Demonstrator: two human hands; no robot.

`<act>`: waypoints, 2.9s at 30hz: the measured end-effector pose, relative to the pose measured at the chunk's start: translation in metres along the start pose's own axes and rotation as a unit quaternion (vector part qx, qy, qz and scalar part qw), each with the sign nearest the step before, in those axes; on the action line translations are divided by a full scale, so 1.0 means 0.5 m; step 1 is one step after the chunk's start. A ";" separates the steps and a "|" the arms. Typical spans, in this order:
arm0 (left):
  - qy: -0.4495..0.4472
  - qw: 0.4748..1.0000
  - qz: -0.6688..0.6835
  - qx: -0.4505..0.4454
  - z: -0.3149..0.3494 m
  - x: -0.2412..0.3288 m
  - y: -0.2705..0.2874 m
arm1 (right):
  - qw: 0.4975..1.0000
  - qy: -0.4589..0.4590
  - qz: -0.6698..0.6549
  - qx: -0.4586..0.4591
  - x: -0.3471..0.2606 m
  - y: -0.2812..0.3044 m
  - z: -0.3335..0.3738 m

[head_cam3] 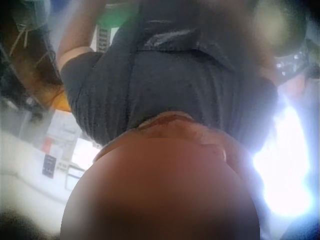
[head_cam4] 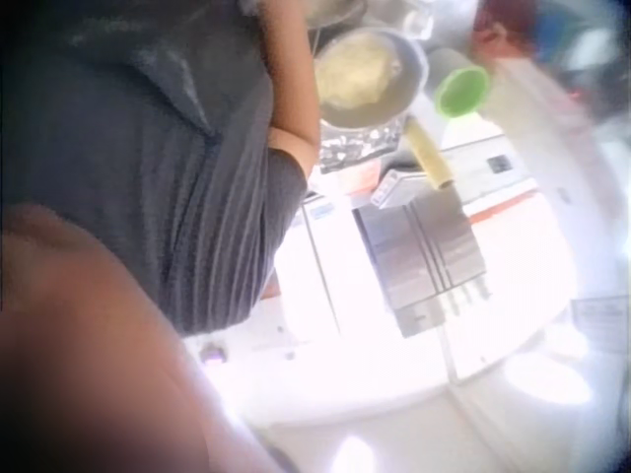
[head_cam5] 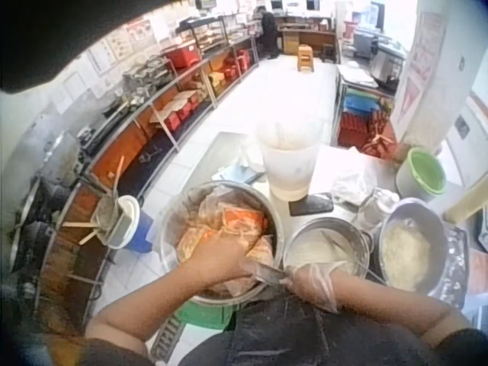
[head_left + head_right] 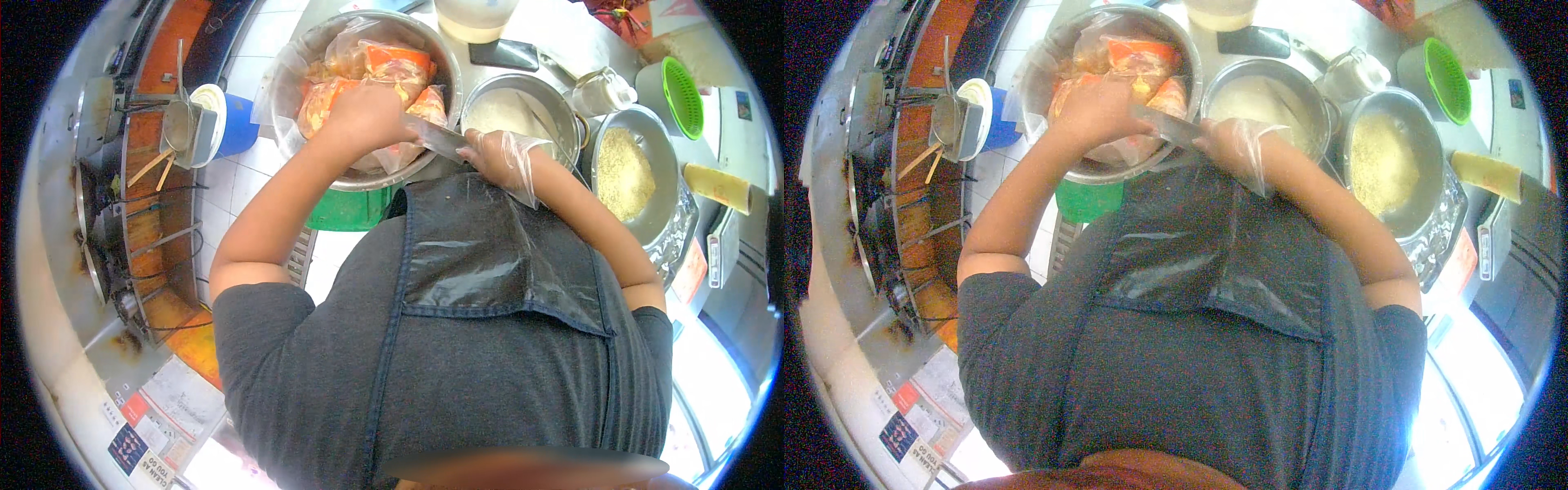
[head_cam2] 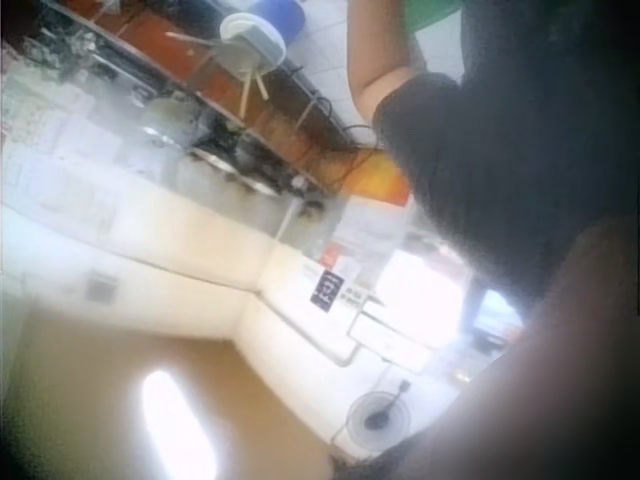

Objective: The person puts on a plastic glove, uses a knife to cut open a plastic bag containing pieces of meat, and moves the meat into a bowl. They then walk to a stove area, pick up a packet of instant noodles, tear it open by hand, and place the dried noodles into a small bowl.

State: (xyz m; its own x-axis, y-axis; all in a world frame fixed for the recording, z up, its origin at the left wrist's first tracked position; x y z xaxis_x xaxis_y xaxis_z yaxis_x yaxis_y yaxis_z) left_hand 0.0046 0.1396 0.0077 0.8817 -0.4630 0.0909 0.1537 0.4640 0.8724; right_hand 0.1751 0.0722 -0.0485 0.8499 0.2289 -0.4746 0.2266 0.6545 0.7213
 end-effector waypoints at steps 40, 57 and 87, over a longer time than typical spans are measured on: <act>0.055 0.695 0.622 0.356 0.116 -0.401 0.090 | 0.960 -0.106 -0.146 0.213 0.071 0.138 0.140; -0.003 0.883 0.383 0.271 0.136 -0.230 0.061 | 0.945 -0.097 -0.287 0.127 0.030 0.110 0.070; 0.000 0.852 0.339 0.399 0.071 -0.093 0.193 | 0.881 -0.038 -0.446 0.154 -0.012 0.112 0.077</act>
State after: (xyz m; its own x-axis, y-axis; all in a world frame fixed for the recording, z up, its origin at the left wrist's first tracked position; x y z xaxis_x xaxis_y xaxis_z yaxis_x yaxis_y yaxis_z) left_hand -0.0377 0.1791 0.1049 0.6479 -0.2926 0.7033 -0.7427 -0.0375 0.6686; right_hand 0.2011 0.0801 0.0141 0.2957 -0.3331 -0.8953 0.9287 0.3199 0.1877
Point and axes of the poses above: each hand's wrist, its own z-axis away from the middle knuckle, its own y-axis out of the back of the hand, x = y × z, the point moved 6 cm from there along -z, towards the middle knuckle, and after that the axes turned 2 degrees about -y, right-handed, at the moved point
